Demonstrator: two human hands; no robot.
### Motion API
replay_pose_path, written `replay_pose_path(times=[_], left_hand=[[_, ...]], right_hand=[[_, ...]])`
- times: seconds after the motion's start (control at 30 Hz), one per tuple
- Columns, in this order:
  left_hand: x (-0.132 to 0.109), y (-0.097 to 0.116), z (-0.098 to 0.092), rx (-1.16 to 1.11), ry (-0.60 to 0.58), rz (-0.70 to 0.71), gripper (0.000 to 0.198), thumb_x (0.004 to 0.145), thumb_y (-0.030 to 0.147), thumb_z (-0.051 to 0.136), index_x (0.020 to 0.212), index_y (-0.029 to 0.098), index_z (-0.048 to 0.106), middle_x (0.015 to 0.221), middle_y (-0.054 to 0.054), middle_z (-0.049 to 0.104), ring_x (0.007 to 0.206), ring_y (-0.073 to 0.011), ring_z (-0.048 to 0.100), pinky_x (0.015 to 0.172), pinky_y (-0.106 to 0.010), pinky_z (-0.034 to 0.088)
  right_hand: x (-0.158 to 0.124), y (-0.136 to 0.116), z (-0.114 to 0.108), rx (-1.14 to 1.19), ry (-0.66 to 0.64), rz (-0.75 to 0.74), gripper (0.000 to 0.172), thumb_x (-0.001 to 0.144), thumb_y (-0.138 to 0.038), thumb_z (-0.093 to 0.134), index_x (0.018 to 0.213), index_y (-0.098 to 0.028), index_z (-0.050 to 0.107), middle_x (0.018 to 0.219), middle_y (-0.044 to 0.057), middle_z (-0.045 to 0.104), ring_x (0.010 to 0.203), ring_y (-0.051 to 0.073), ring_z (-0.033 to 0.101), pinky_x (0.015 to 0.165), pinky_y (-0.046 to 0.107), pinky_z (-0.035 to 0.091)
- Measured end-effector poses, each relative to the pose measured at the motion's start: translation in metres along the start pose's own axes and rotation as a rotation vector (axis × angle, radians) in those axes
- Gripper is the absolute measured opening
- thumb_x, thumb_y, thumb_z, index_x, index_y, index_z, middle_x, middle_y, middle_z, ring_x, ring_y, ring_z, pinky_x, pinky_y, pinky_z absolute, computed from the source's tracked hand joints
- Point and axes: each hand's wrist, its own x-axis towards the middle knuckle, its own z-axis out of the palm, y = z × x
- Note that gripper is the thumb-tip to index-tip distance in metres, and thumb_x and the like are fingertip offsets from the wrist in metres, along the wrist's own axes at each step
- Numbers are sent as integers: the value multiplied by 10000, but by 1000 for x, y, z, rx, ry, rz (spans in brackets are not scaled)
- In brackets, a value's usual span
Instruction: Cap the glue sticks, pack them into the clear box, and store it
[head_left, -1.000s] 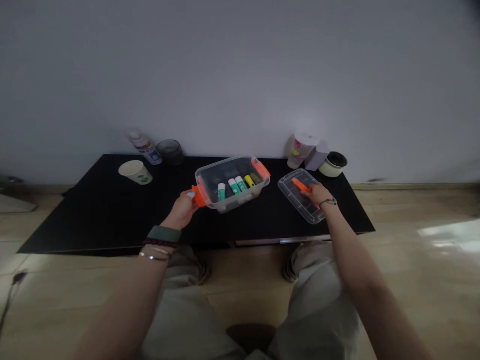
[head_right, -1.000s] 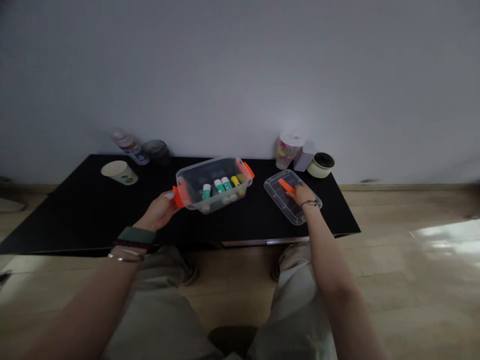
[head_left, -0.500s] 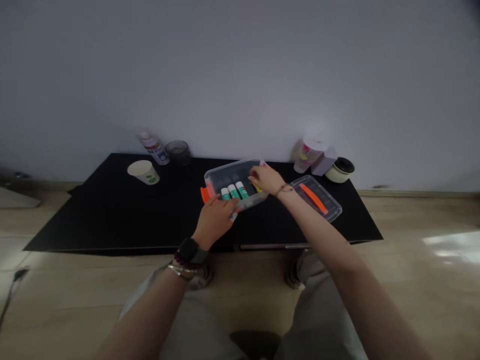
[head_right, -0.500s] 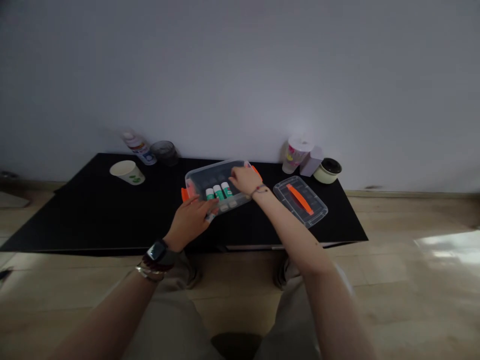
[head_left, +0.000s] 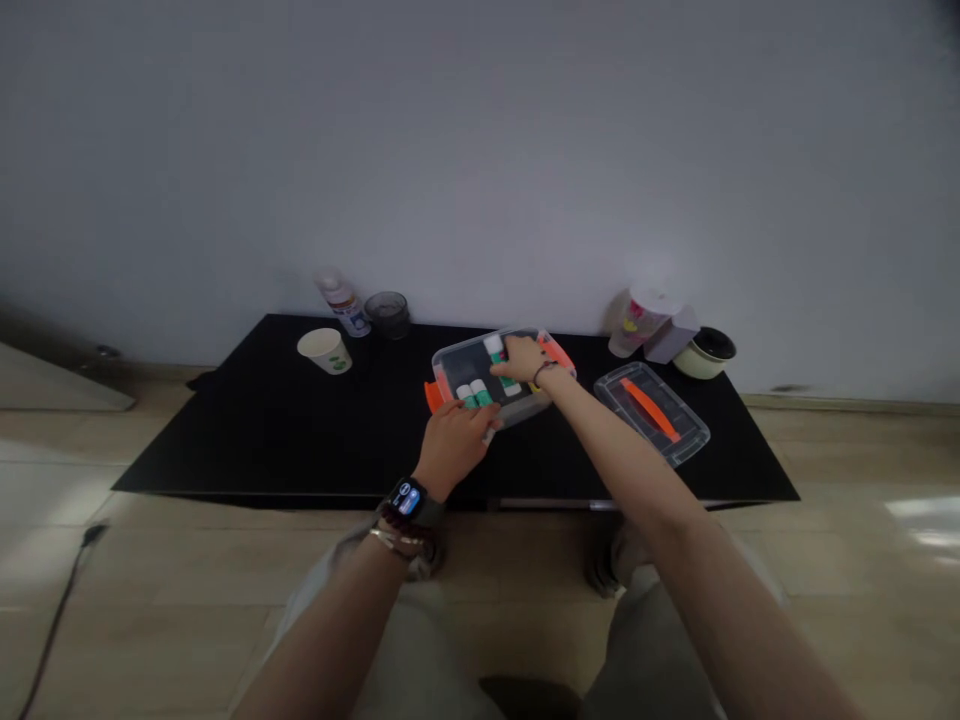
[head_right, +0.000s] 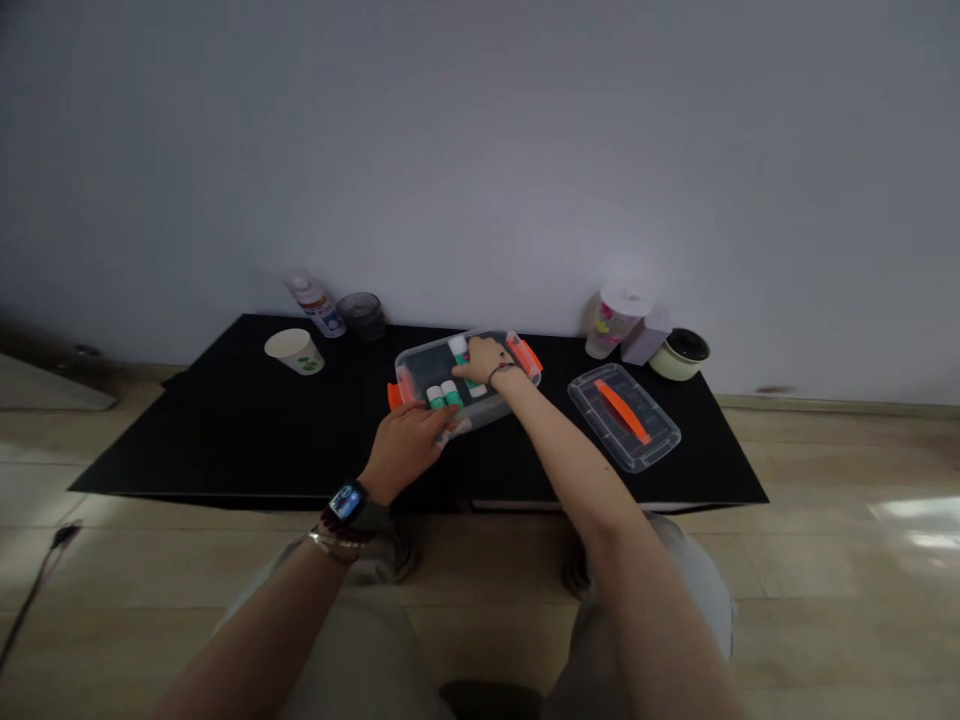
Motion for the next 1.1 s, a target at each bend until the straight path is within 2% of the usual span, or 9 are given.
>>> replay_pose_path(times=[0.13, 0.27, 0.37, 0.47, 0.57, 0.63, 0.8, 0.97, 1.1], left_hand=[[4, -12, -3, 19, 7, -79, 404, 848, 128, 494, 1193, 202, 690, 942, -101, 768, 965, -254, 717, 1007, -426, 493], [8, -8, -5, -52, 101, -131, 371, 896, 175, 474, 1212, 158, 667, 1137, -149, 729, 1163, -299, 644, 1038, -469, 468], [11, 15, 0, -287, 286, -104, 400, 935, 243, 471, 1308, 148, 578, 1385, -170, 590, 1347, -305, 500, 1108, -499, 410], [17, 47, 12, -714, 290, -118, 463, 966, 315, 455, 1407, 174, 450, 1419, -171, 546, 1323, -267, 523, 1058, -466, 474], [27, 71, 23, -1141, 14, -140, 536, 943, 364, 508, 1432, 179, 390, 1419, -187, 536, 1249, -272, 581, 971, -436, 533], [33, 79, 26, -1303, -118, -171, 510, 934, 405, 518, 1382, 174, 439, 1376, -171, 569, 1209, -261, 599, 994, -415, 515], [37, 72, 26, -1460, -302, -400, 442, 908, 592, 495, 1078, 191, 573, 964, -65, 655, 896, -203, 651, 808, -333, 548], [34, 63, 32, -1531, -388, -484, 536, 861, 709, 498, 966, 185, 534, 695, 27, 531, 564, -99, 516, 547, -238, 443], [33, 71, 30, -1568, -423, -497, 553, 848, 733, 488, 912, 186, 526, 660, 36, 504, 474, -76, 435, 455, -226, 354]], right_hand=[[-49, 15, -35, 536, 329, -93, 369, 782, -365, 615, 1093, -186, 527, 965, 70, 658, 885, 210, 629, 817, 363, 534], [-97, 28, -39, 1179, 215, -18, 278, 774, -391, 575, 974, -242, 452, 858, -13, 590, 784, 166, 627, 723, 331, 554], [-116, 34, -25, 1383, 91, 127, 295, 795, -458, 574, 942, -237, 447, 758, -24, 575, 697, 168, 634, 671, 324, 542], [-123, 41, -6, 1333, 174, 174, 373, 823, -580, 565, 879, -217, 498, 716, -17, 568, 668, 158, 605, 654, 302, 517], [-126, 48, 7, 1064, 377, 152, 418, 803, -606, 619, 773, -196, 547, 700, -15, 538, 662, 133, 521, 637, 263, 467], [-125, 52, 11, 951, 387, 114, 393, 808, -577, 639, 778, -190, 578, 709, -12, 530, 656, 127, 480, 611, 249, 431], [-113, 55, 9, 915, 298, 47, 358, 875, -547, 570, 934, -197, 616, 666, -33, 506, 599, 121, 447, 560, 234, 357], [-109, 51, 7, 631, 231, 117, 378, 849, -568, 611, 751, -207, 557, 553, -61, 456, 527, 98, 397, 535, 224, 273], [-109, 50, 14, 650, 119, 77, 452, 894, -571, 532, 646, -193, 518, 562, -43, 482, 553, 95, 411, 548, 222, 274]])
